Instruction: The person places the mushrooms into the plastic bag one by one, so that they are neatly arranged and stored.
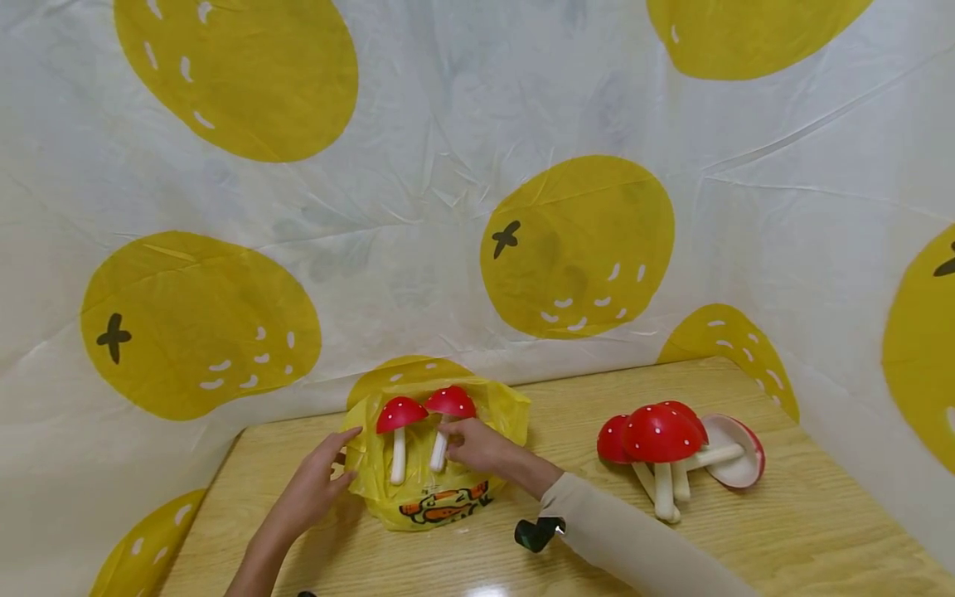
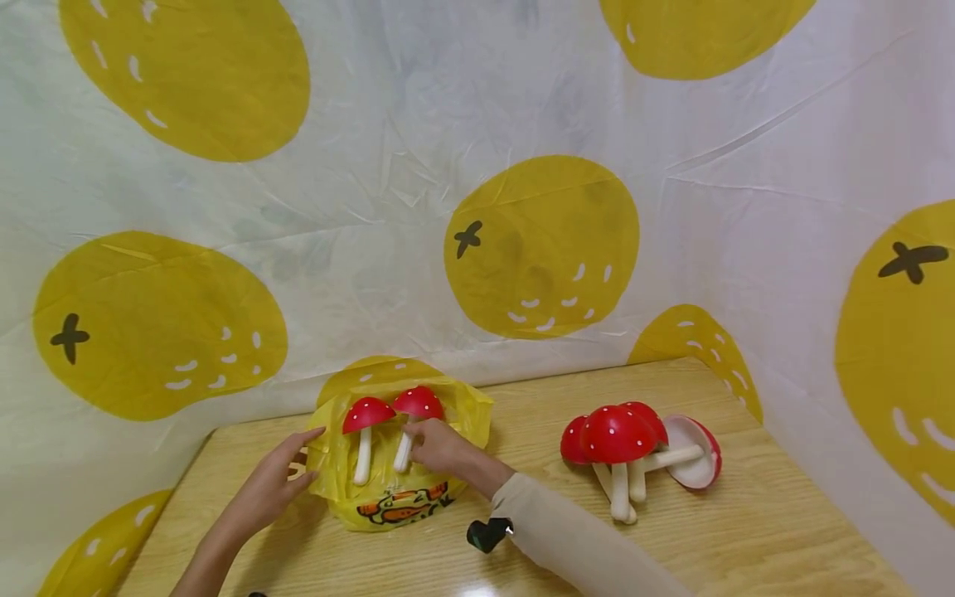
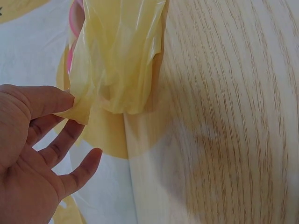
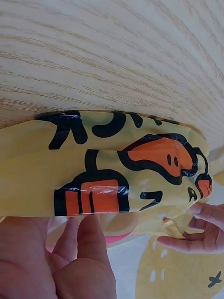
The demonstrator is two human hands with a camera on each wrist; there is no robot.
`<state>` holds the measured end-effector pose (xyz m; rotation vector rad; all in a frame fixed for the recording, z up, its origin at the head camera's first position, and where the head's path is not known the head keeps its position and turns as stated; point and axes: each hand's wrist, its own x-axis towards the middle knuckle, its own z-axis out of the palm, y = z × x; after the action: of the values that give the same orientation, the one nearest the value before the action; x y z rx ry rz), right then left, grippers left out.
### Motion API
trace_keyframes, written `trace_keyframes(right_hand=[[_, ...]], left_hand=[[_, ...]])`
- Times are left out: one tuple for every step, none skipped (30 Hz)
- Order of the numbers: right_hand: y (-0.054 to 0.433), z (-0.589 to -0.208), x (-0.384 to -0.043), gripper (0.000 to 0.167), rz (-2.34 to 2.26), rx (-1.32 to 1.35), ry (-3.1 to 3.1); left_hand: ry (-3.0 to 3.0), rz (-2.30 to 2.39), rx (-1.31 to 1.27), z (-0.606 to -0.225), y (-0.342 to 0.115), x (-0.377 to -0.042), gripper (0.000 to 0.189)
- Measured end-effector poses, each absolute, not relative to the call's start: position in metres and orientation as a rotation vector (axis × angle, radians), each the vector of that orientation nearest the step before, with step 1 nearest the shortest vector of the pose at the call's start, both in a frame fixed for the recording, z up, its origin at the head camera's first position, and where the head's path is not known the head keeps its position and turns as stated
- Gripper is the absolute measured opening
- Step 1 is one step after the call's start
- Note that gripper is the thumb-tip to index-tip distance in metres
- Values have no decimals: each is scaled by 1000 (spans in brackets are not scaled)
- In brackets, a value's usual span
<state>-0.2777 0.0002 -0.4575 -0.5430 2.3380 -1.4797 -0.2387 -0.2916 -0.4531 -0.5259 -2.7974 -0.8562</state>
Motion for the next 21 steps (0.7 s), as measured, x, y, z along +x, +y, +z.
trace_keyframes(right_hand=[[0, -457, -278, 47, -1491, -544, 2330], [0, -457, -278, 47, -1506, -545, 2321], [-1, -458, -278, 48, -1522, -544, 2312], [-2, -459, -279, 48, -1541, -542, 2302], [-2, -459, -279, 49, -1561, -539, 2287], [-3, -460, -279, 51, -1580, -537, 2275], [-4, -460, -280, 52, -1594, -534, 2266], [-5, -461, -280, 53, -1608, -533, 2257], [-5, -461, -281, 54, -1616, -530, 2249], [-6, -461, -281, 56, -1619, -524, 2240], [-6, -461, -281, 57, -1617, -519, 2234], [-6, -461, -281, 57, -1611, -516, 2230], [-7, -460, -281, 58, -1603, -513, 2224], [-7, -460, -281, 58, -1595, -516, 2220], [-6, -459, -280, 57, -1585, -519, 2215], [-6, -459, -280, 57, -1579, -524, 2213], [-6, -459, -280, 56, -1572, -532, 2215], [-6, -459, -280, 56, -1567, -541, 2216], [-6, -458, -280, 56, -1567, -551, 2216], [-6, -458, -280, 55, -1565, -561, 2215], [-6, -458, -280, 55, -1563, -570, 2215]], left_hand=[[-2802, -851, -524, -453, -292, -239, 66], [-2806, -853, -520, -453, -292, -238, 66], [-2809, -853, -516, -453, -292, -238, 67], [-2810, -854, -513, -452, -292, -238, 67], [-2810, -853, -515, -452, -292, -238, 67], [-2810, -852, -518, -452, -292, -238, 67], [-2810, -850, -520, -451, -292, -238, 66], [-2807, -853, -520, -451, -292, -237, 66], [-2805, -854, -522, -450, -291, -237, 66], [-2804, -857, -523, -450, -291, -237, 66], [-2805, -858, -522, -450, -291, -237, 66], [-2807, -860, -520, -450, -291, -237, 66], [-2808, -863, -519, -449, -291, -237, 66], [-2809, -868, -516, -449, -291, -237, 65], [-2810, -869, -514, -449, -291, -237, 65], [-2811, -871, -511, -449, -291, -237, 65], [-2814, -872, -510, -449, -292, -237, 65], [-2817, -872, -508, -449, -292, -237, 65], [-2818, -872, -505, -449, -292, -236, 65], [-2820, -874, -504, -449, -292, -236, 65], [-2822, -873, -504, -449, -293, -236, 65]])
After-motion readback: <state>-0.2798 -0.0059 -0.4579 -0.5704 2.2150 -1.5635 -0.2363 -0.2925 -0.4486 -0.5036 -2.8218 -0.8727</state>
